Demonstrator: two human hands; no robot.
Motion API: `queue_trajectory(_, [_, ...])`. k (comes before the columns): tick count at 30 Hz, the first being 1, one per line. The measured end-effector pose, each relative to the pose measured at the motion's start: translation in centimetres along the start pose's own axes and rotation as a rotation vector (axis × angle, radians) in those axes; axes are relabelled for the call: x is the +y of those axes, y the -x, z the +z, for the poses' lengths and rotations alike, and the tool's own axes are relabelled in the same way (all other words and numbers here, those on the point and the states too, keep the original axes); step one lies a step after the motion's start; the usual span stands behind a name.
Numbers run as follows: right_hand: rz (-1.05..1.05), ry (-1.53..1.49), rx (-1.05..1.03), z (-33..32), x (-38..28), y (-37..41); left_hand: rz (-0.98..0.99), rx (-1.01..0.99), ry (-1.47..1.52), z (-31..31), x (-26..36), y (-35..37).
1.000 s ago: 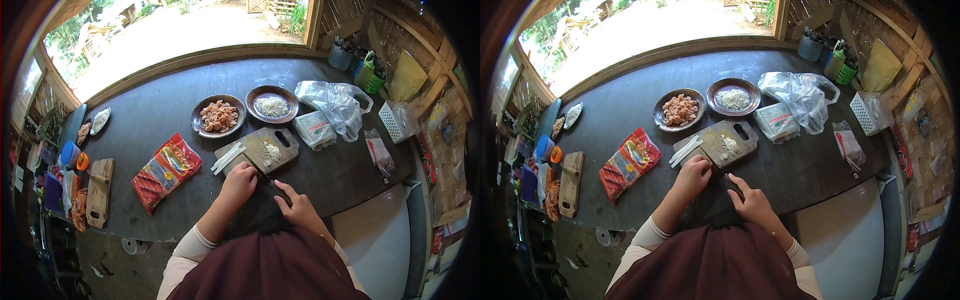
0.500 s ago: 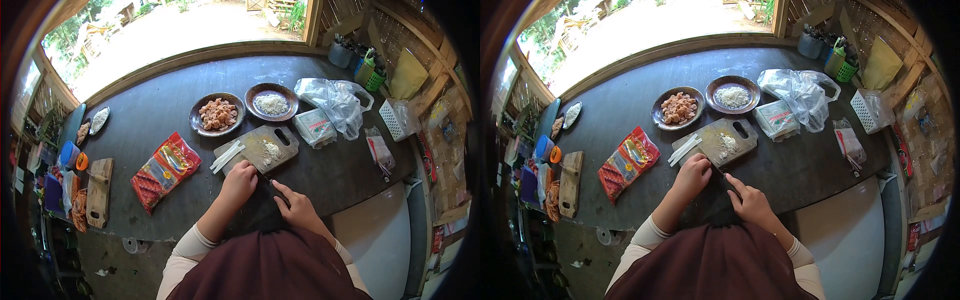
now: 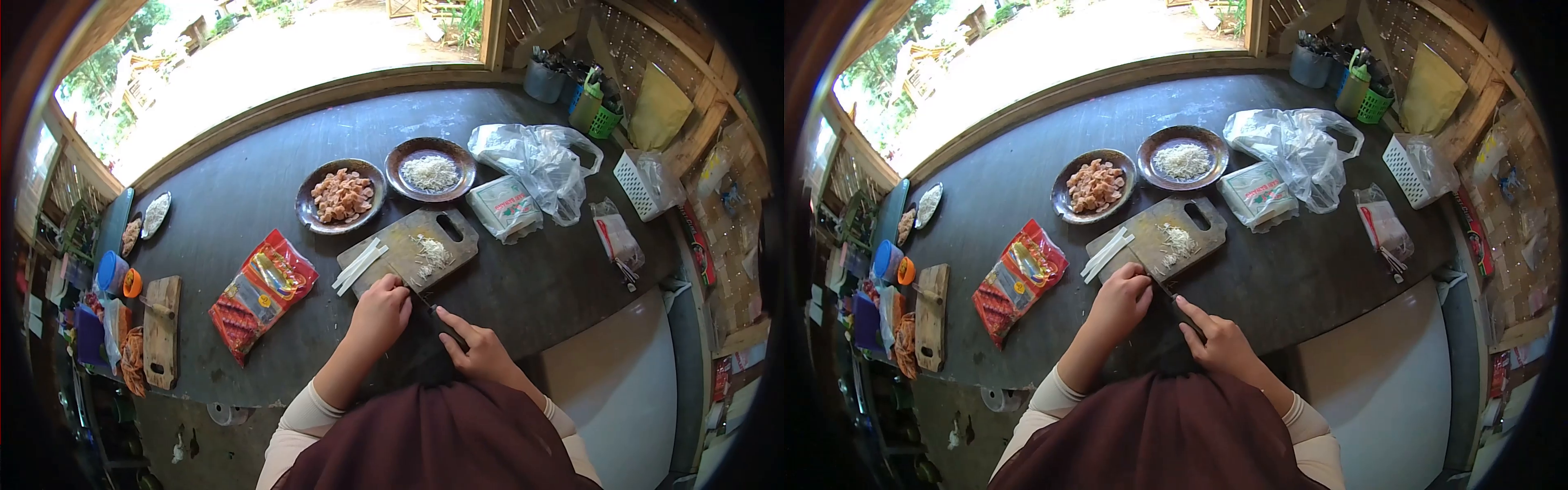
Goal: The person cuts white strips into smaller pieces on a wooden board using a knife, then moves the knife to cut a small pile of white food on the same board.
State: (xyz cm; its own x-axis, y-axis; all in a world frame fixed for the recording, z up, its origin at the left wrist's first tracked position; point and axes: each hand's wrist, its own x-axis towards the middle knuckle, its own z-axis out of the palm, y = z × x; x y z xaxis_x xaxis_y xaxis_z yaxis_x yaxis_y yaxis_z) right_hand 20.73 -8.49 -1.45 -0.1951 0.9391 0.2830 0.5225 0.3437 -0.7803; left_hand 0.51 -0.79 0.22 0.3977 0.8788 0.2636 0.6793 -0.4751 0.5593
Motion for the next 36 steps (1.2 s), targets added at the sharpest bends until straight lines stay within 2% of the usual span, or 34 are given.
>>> queue_trajectory(18, [0.024,0.114,-0.085,-0.8,-0.1,0.6,0.004,-0.021,0.092,-0.9,0.6,-0.3])
queue_trajectory(33, [0.093,0.030,-0.201,-1.2,-0.7,0.0,-0.005,-0.042,0.104,-1.1,0.6,-0.5])
queue_trajectory(36, [0.034,0.027,-0.157,-0.5,0.2,-0.6,-0.033,-0.065,0.093,-1.2,0.8,-0.7])
